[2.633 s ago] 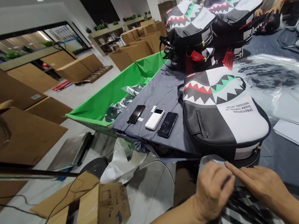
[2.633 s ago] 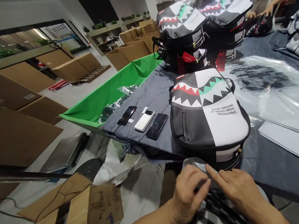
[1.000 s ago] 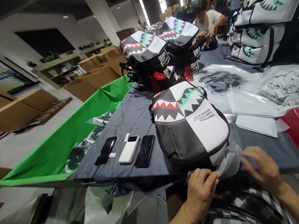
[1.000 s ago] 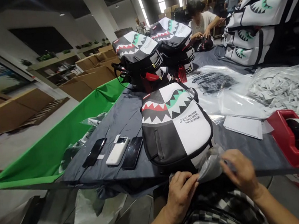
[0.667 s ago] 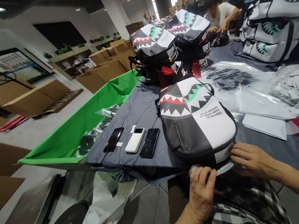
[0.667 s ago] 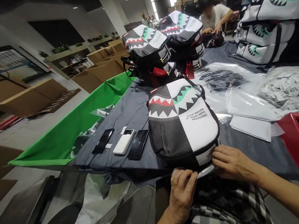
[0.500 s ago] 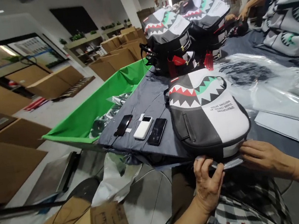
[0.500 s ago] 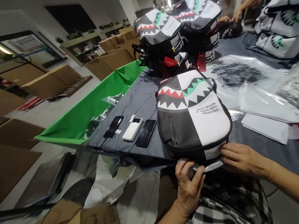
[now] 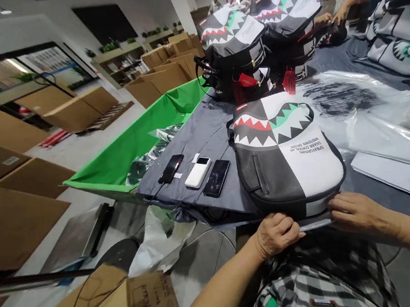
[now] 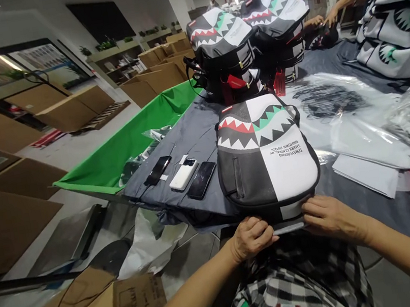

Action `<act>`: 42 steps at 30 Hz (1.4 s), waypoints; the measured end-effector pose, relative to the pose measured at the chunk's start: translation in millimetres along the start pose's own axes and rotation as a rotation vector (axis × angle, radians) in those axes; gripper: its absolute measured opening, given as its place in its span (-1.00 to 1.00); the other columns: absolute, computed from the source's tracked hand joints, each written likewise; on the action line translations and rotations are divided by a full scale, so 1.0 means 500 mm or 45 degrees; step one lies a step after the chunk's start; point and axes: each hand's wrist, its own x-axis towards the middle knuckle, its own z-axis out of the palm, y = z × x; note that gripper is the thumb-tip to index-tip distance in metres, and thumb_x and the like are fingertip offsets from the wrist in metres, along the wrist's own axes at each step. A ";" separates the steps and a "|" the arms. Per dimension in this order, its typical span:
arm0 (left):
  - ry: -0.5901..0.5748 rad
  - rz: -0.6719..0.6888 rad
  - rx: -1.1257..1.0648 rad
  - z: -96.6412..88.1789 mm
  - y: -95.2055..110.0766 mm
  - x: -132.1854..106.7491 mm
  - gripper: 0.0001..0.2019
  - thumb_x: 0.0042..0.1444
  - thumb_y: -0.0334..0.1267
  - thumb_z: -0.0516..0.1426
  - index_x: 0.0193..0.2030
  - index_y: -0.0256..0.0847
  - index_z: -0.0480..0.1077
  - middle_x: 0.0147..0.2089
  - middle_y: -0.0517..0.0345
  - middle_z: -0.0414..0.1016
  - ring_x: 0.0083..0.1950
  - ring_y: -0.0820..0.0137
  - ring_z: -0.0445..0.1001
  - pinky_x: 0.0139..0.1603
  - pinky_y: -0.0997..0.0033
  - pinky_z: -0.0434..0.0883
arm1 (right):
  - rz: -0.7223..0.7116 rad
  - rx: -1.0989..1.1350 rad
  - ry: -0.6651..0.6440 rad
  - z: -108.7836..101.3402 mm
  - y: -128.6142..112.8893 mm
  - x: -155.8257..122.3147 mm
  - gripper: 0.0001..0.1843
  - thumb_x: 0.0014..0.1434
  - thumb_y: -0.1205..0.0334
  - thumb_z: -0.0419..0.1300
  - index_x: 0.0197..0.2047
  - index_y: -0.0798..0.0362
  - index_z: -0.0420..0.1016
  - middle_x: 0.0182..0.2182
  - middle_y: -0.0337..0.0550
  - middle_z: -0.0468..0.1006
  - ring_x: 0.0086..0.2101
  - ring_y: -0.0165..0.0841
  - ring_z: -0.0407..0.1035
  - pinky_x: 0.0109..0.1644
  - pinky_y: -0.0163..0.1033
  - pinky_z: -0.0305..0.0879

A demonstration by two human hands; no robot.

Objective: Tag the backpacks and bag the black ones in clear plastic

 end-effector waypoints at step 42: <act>-0.035 0.060 0.341 -0.150 -0.126 0.208 -0.84 0.29 -0.53 0.00 -0.21 -0.22 0.30 -0.04 -0.01 0.48 -0.21 0.40 0.47 -0.22 0.39 0.58 | 0.134 0.034 0.165 -0.125 0.017 0.173 -0.91 0.29 0.36 0.08 -0.20 0.00 0.22 -0.31 -0.13 0.40 -0.37 -0.34 0.30 -0.34 -0.29 0.28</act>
